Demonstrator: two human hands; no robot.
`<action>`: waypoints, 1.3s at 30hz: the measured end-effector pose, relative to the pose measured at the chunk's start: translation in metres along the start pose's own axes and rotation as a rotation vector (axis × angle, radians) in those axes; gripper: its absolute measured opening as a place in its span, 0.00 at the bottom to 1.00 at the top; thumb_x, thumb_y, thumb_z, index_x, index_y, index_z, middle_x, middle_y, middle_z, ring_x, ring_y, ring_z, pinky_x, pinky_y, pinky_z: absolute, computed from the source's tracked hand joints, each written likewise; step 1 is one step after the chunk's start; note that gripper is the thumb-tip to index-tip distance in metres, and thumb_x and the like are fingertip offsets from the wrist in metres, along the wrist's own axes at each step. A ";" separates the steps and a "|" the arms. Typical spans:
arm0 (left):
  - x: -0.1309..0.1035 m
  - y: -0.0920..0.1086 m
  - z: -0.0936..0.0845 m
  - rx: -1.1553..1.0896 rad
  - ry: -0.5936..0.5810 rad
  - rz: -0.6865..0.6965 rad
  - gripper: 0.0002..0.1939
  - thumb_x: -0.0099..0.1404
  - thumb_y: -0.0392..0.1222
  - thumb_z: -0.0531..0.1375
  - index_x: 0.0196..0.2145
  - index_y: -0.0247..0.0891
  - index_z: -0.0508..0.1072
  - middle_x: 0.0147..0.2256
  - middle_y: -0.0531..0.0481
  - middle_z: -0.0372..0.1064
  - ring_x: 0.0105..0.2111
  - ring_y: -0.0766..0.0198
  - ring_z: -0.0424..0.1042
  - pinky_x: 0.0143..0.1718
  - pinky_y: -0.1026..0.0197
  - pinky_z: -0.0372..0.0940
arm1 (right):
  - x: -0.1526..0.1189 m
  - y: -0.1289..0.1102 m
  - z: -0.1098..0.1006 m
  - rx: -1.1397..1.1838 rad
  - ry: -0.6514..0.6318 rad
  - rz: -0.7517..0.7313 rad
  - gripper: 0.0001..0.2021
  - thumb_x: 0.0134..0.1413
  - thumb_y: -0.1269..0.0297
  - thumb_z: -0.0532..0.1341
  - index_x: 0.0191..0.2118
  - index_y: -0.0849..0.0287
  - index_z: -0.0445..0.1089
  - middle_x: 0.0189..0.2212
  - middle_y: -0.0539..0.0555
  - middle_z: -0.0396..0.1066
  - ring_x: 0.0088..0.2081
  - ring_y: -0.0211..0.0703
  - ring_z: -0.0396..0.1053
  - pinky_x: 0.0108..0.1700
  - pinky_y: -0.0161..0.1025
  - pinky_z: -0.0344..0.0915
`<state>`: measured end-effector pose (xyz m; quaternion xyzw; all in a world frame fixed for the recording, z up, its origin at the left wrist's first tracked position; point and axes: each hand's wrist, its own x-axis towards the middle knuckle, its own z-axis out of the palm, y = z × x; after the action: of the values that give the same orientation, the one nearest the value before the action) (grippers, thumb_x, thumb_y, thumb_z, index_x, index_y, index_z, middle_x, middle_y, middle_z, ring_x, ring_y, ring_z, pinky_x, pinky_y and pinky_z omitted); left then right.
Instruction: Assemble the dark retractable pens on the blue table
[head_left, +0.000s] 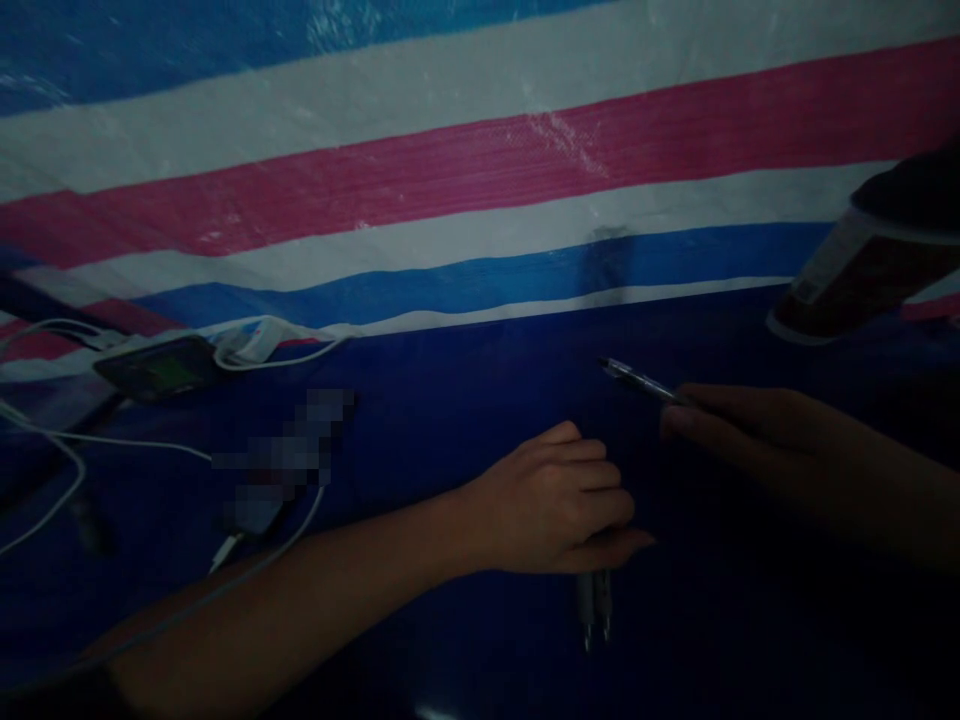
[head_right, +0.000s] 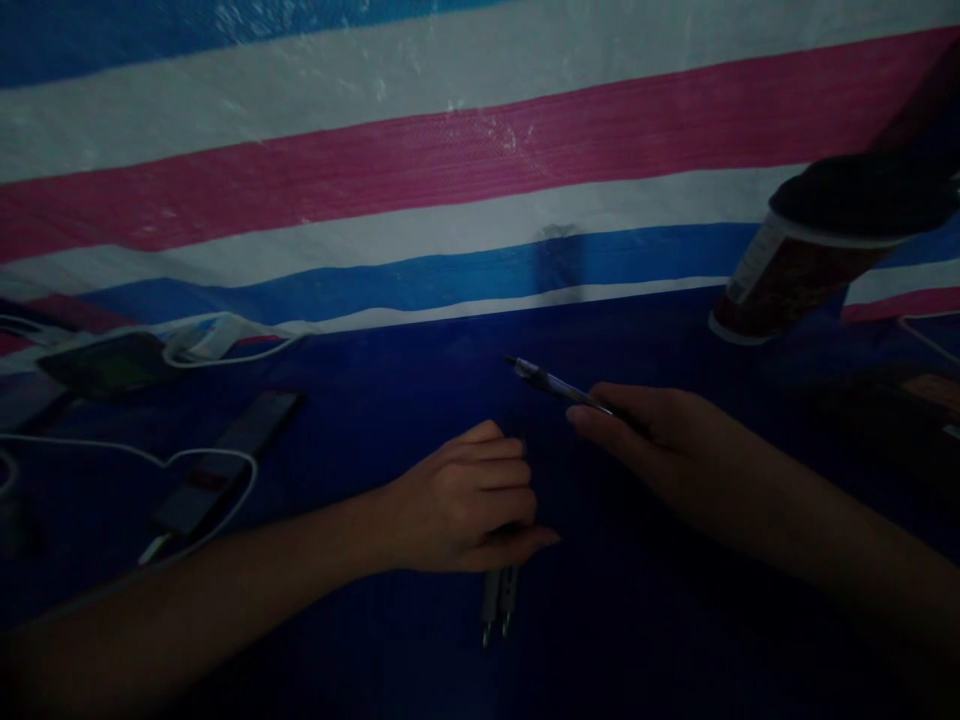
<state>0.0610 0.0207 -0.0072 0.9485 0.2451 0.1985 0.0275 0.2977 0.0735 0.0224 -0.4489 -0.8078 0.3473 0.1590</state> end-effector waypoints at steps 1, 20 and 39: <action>0.000 -0.001 0.000 0.005 0.013 0.012 0.20 0.76 0.45 0.58 0.25 0.39 0.70 0.25 0.54 0.70 0.28 0.63 0.66 0.35 0.54 0.57 | -0.001 0.000 -0.001 -0.020 -0.019 0.028 0.22 0.65 0.41 0.56 0.34 0.56 0.73 0.25 0.54 0.75 0.25 0.47 0.70 0.28 0.42 0.64; -0.010 -0.017 -0.004 0.112 0.244 -0.274 0.13 0.77 0.42 0.57 0.56 0.40 0.70 0.48 0.43 0.73 0.47 0.51 0.71 0.44 0.50 0.63 | -0.016 -0.016 -0.026 -0.024 -0.417 -0.038 0.17 0.72 0.54 0.54 0.38 0.58 0.75 0.26 0.48 0.74 0.27 0.38 0.70 0.32 0.35 0.63; -0.008 -0.024 -0.006 -0.141 0.196 -0.321 0.19 0.80 0.40 0.49 0.31 0.39 0.70 0.26 0.56 0.67 0.29 0.64 0.65 0.35 0.56 0.54 | -0.008 -0.012 -0.026 -0.193 -0.208 -0.123 0.17 0.73 0.54 0.55 0.38 0.57 0.74 0.29 0.50 0.77 0.29 0.40 0.73 0.32 0.36 0.59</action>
<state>0.0413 0.0381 -0.0085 0.8691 0.3803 0.2996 0.1010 0.3093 0.0738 0.0496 -0.3733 -0.8756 0.3023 0.0514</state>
